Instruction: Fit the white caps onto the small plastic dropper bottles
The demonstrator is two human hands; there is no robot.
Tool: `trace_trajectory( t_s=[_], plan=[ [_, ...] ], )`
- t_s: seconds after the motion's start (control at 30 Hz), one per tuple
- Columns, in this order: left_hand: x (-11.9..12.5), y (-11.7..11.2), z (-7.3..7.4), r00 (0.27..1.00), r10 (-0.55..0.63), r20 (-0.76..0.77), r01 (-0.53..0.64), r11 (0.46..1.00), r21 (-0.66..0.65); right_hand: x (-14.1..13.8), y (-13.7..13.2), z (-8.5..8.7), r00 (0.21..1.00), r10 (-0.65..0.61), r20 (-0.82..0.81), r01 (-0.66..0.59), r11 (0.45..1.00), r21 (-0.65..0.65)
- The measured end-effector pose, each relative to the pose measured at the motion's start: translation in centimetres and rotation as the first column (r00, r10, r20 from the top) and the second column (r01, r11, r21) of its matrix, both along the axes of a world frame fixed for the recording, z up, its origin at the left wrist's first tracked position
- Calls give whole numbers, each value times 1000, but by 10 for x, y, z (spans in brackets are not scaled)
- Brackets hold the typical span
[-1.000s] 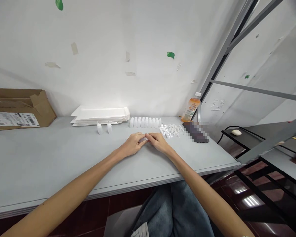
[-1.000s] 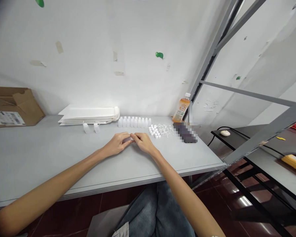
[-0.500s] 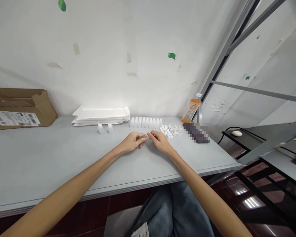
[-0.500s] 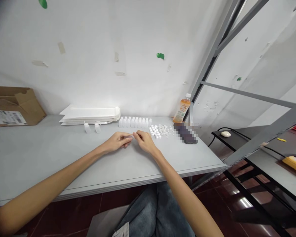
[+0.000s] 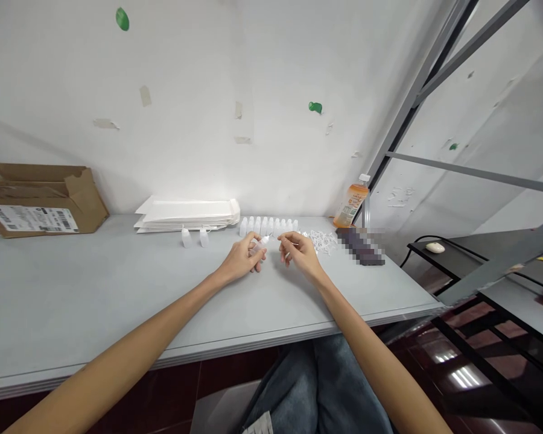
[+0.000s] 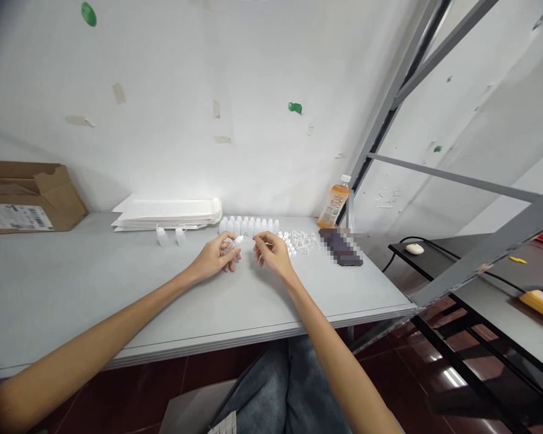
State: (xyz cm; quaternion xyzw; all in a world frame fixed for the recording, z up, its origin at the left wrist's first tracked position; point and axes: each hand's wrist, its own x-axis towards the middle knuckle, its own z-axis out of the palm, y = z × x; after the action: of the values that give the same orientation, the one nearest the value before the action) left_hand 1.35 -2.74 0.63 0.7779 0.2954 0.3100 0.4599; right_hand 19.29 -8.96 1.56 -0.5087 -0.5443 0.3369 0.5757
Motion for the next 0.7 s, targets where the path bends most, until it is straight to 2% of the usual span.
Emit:
trace_trajectory(
  t_s=[0.1,0.17,0.37,0.7],
  plan=[
    [-1,-4,3,995,-92,-47,92,996,-7,-1,0,0,999,-3,-39,4,1000,27],
    [-1,-7,6,992,-114,-59,114,993,4,-2,-1,0,998,8,-58,-6,999,42],
    [2,-7,4,998,-21,-66,25,998,61,-1,-3,1,995,62,-72,-60,998,31],
    [1,-10,7,993,11,-117,2,993,116,0,0,-2,993,83,-85,-81,996,26]
  ],
)
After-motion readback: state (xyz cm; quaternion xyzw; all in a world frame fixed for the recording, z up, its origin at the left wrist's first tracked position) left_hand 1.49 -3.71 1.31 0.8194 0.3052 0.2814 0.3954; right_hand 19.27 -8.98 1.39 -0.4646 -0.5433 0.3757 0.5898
